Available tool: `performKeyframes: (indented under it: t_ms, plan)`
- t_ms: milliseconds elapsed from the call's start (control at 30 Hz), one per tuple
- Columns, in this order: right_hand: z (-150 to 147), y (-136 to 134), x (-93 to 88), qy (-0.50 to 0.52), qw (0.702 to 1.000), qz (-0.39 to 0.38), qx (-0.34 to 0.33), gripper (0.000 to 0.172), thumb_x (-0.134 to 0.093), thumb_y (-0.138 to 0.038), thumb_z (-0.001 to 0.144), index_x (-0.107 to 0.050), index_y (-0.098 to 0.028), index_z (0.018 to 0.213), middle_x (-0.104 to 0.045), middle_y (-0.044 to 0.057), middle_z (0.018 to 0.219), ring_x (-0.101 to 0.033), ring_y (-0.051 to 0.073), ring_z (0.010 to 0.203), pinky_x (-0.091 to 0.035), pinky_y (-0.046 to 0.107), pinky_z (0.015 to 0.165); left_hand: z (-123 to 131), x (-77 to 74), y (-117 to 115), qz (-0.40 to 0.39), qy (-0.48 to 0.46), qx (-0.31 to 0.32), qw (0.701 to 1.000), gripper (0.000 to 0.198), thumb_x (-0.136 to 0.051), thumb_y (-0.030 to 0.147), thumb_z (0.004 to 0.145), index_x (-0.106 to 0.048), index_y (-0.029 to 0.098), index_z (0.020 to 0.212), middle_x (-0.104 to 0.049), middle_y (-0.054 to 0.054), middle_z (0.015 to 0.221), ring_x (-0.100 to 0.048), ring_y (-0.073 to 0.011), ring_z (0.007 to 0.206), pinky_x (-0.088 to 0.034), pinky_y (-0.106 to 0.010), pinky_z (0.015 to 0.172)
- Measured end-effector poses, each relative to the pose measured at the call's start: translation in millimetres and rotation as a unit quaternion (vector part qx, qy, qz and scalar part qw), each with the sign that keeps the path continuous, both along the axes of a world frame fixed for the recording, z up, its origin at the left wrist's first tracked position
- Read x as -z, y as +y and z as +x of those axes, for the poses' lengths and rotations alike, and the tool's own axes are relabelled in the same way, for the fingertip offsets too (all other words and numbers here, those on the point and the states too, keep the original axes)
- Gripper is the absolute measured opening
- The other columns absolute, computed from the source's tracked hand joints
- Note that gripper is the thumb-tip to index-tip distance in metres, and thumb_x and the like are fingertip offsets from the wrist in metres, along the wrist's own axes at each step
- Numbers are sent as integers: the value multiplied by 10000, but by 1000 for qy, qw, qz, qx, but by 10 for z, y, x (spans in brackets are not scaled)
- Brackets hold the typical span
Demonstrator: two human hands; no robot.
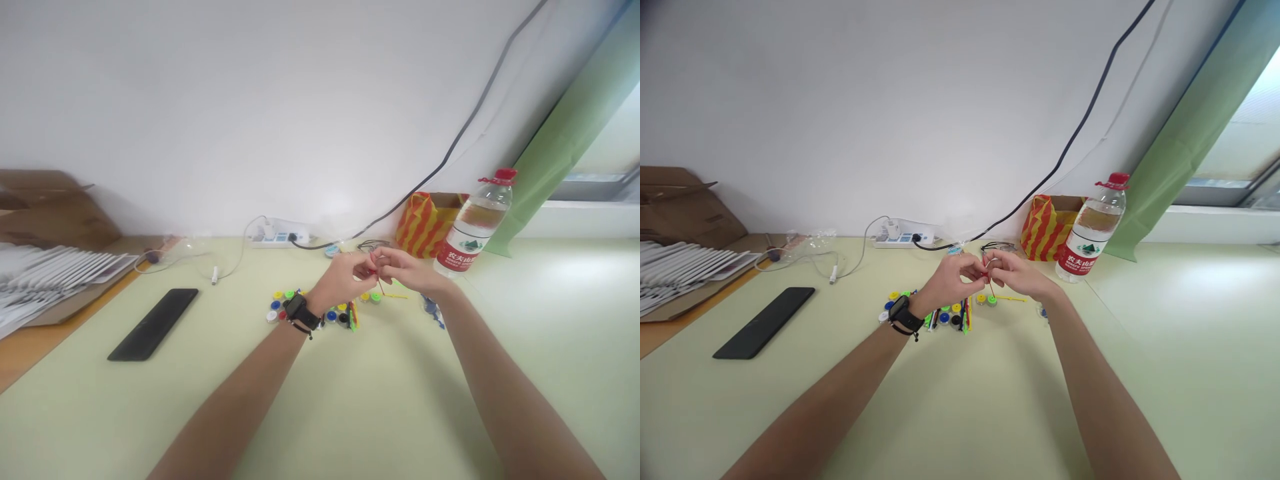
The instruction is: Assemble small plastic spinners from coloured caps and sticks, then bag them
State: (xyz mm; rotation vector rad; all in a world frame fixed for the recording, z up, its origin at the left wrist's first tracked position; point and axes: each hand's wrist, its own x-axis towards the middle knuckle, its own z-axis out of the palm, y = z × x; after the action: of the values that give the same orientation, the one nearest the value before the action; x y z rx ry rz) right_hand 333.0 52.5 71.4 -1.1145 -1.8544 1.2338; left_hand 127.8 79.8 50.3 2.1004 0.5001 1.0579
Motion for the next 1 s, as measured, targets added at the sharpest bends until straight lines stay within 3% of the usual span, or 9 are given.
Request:
performKeyframes:
  t_ms: [167, 300, 400, 533, 600, 700, 833, 1000]
  plan:
    - [4, 20, 43, -65, 997, 29, -17, 176, -549, -248, 864, -595, -223, 1032, -674, 32, 933, -586, 188, 832, -471, 302, 711, 23, 90, 17, -41, 24, 22, 999, 28, -652, 168, 803, -626, 160, 810, -716, -19, 797, -707, -152, 726, -545, -243, 662]
    - [121, 108, 131, -208, 972, 101, 32, 222, -495, -280, 884, -680, -218, 991, -682, 37, 919, -597, 208, 845, -477, 316, 724, 19, 168, 12, -50, 87, 10, 995, 88, -672, 212, 801, -604, 168, 766, -705, -6, 756, -668, -143, 681, -485, -232, 606]
    - [250, 186, 264, -293, 951, 95, 13, 297, -508, -284, 879, -744, -224, 1050, -726, 56, 937, -629, 227, 857, -485, 328, 746, 21, 224, -6, -20, 165, 32, 986, 80, -715, 232, 779, -672, 166, 765, -736, -20, 793, -676, -161, 734, -487, -256, 675]
    - [362, 223, 392, -325, 944, 55, 11, 326, -622, -338, 832, -767, -216, 1097, -765, 84, 1006, -670, 247, 875, -502, 327, 760, 19, 266, -10, 43, 282, 50, 957, 95, -762, 240, 740, -786, 208, 826, -756, -28, 829, -677, -207, 844, -469, -289, 732]
    - [418, 214, 380, -316, 947, 56, 19, 330, -642, -332, 815, -760, -217, 1101, -770, 82, 985, -678, 251, 880, -508, 329, 762, 4, 266, 1, 62, 323, 34, 944, 65, -769, 251, 733, -801, 219, 779, -743, -42, 817, -667, -226, 863, -465, -302, 723]
    - [581, 188, 296, -319, 943, 68, 63, 195, -641, -330, 807, -757, -220, 920, -766, 77, 946, -679, 258, 881, -505, 332, 735, -28, 250, 24, 89, 326, 15, 941, 72, -783, 265, 723, -798, 229, 784, -743, -54, 892, -649, -250, 939, -482, -316, 778]
    - [917, 119, 223, -385, 914, 1, 128, 184, -753, -393, 691, -720, -213, 695, -748, 83, 824, -655, 246, 732, -447, 316, 584, -63, 234, 41, 127, 321, -10, 938, 268, -769, 369, 775, -780, 229, 1004, -749, -69, 1043, -612, -283, 1042, -480, -360, 872]
    - [1131, 41, 302, -432, 887, -119, 108, 196, -840, -368, 540, -743, -216, 617, -738, 77, 764, -638, 240, 682, -434, 328, 586, -77, 262, 49, 112, 345, -31, 931, 324, -740, 421, 810, -781, 200, 1043, -757, -99, 1003, -615, -302, 1043, -482, -371, 857]
